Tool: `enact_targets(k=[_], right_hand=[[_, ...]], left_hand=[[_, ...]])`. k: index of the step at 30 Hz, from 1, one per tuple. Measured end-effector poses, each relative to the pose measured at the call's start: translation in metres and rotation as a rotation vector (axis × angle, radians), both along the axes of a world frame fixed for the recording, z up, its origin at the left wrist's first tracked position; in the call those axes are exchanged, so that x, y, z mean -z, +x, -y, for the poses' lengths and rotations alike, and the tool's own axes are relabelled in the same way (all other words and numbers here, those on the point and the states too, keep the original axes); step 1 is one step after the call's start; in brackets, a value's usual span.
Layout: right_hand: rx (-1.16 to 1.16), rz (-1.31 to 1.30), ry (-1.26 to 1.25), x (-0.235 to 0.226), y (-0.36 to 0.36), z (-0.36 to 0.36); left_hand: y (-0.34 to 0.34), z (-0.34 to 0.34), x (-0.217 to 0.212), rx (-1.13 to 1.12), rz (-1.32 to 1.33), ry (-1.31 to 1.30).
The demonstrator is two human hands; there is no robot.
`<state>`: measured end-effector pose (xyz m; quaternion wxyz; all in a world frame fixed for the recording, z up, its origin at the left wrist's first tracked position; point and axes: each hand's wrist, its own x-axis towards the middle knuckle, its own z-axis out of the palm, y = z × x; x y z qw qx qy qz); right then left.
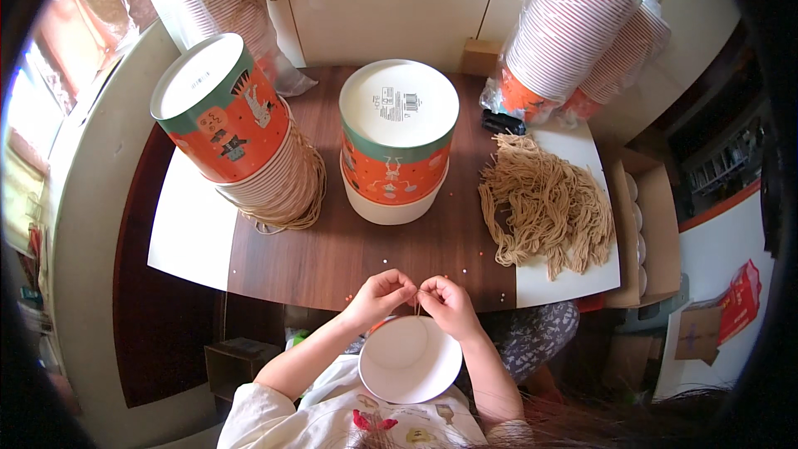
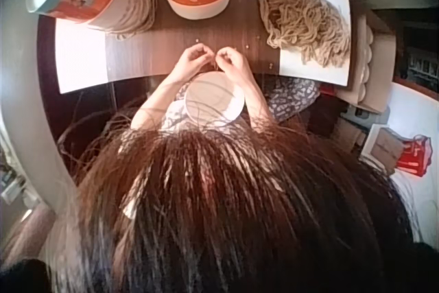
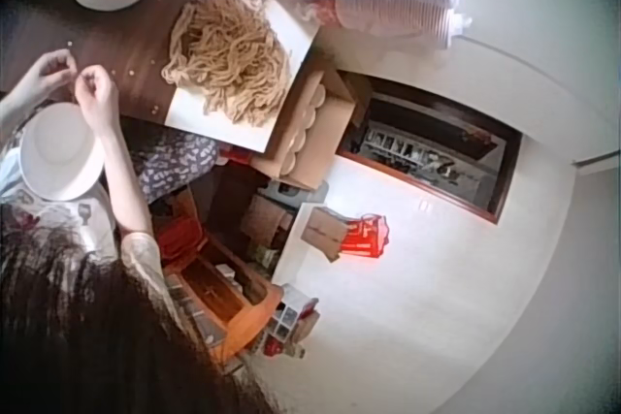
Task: Attaching string handles to decorative paper buckets.
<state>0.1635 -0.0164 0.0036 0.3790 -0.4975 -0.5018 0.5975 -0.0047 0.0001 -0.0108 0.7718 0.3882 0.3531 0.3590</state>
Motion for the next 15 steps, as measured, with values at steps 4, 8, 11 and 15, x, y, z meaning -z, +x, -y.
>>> enact_targets(k=[4,8,11,15], right_hand=[[0.015,-0.050,-0.023,0.002,-0.001,0.000],[0.042,-0.094,-0.024,0.001,-0.003,0.001],[0.033,-0.049,-0.030,-0.003,0.001,0.002],[-0.034,0.036,-0.013,-0.009,0.006,0.002]], left_hand=[[0.001,0.001,0.002,0.003,0.045,-0.016],[0.003,0.002,0.004,-0.016,0.077,-0.047],[0.004,0.003,0.001,-0.058,0.113,-0.110],[0.004,0.001,0.001,-0.070,0.091,-0.120]])
